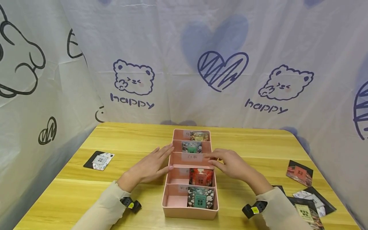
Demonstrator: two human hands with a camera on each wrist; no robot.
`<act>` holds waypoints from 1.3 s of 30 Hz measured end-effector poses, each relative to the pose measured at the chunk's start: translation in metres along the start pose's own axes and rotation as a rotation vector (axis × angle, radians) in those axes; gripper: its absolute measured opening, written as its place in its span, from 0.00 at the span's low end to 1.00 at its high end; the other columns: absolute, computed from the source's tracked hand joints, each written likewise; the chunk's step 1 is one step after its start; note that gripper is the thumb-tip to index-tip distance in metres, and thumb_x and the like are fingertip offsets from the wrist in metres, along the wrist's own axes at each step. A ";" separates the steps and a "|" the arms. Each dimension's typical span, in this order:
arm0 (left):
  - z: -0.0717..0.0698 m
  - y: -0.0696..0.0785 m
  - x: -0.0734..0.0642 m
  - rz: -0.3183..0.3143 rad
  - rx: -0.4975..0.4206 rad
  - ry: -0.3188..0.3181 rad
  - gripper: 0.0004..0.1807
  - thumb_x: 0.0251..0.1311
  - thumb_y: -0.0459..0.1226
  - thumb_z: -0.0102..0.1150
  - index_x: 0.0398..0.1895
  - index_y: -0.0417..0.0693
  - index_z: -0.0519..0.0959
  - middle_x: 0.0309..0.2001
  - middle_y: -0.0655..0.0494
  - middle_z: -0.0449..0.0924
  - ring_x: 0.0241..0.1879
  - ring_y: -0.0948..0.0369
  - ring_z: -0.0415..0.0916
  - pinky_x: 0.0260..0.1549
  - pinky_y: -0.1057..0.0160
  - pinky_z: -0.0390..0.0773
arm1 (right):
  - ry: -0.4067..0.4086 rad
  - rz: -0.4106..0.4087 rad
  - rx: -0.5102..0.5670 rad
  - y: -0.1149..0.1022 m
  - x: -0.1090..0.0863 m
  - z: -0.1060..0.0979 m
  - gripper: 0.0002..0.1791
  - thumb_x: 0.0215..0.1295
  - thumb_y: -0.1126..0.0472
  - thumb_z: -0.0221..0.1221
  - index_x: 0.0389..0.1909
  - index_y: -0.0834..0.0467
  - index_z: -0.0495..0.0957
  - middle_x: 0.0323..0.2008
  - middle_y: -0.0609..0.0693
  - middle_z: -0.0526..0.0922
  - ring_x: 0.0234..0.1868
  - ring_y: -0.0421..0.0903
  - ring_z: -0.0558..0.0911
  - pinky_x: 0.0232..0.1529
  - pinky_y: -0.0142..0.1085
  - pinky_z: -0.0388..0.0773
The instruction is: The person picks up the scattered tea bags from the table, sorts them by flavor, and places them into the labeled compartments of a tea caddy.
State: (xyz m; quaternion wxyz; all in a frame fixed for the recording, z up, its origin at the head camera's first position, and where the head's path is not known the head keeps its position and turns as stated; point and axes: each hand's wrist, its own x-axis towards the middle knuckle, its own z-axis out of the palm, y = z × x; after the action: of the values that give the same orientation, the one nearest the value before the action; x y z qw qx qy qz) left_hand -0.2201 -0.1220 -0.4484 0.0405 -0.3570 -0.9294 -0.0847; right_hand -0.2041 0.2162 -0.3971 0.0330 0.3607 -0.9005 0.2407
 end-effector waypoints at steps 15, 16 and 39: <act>0.000 0.000 -0.001 -0.001 -0.006 0.004 0.45 0.71 0.65 0.24 0.78 0.42 0.45 0.78 0.49 0.41 0.76 0.54 0.42 0.73 0.52 0.44 | 0.129 0.152 -0.051 0.032 -0.039 -0.023 0.16 0.71 0.56 0.58 0.57 0.52 0.80 0.43 0.41 0.83 0.43 0.42 0.81 0.43 0.46 0.81; 0.000 0.000 -0.001 -0.001 -0.006 0.005 0.45 0.71 0.65 0.24 0.78 0.42 0.45 0.78 0.49 0.41 0.76 0.54 0.42 0.73 0.52 0.44 | 0.134 0.166 -0.053 0.034 -0.042 -0.025 0.16 0.71 0.56 0.58 0.57 0.53 0.80 0.44 0.42 0.83 0.43 0.43 0.81 0.43 0.46 0.81; 0.002 -0.001 0.000 -0.003 0.022 0.009 0.45 0.71 0.65 0.23 0.78 0.44 0.45 0.78 0.50 0.41 0.76 0.57 0.40 0.73 0.51 0.44 | 0.226 0.419 -0.088 0.083 -0.097 -0.045 0.26 0.72 0.51 0.56 0.61 0.67 0.73 0.46 0.62 0.81 0.49 0.63 0.78 0.46 0.61 0.75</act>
State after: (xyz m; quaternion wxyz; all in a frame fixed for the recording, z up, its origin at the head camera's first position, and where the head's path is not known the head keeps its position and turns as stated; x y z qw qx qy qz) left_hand -0.2213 -0.1224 -0.4506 0.0487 -0.3546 -0.9307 -0.0760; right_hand -0.1933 0.3500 -0.4139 0.0988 0.1349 -0.9559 0.2415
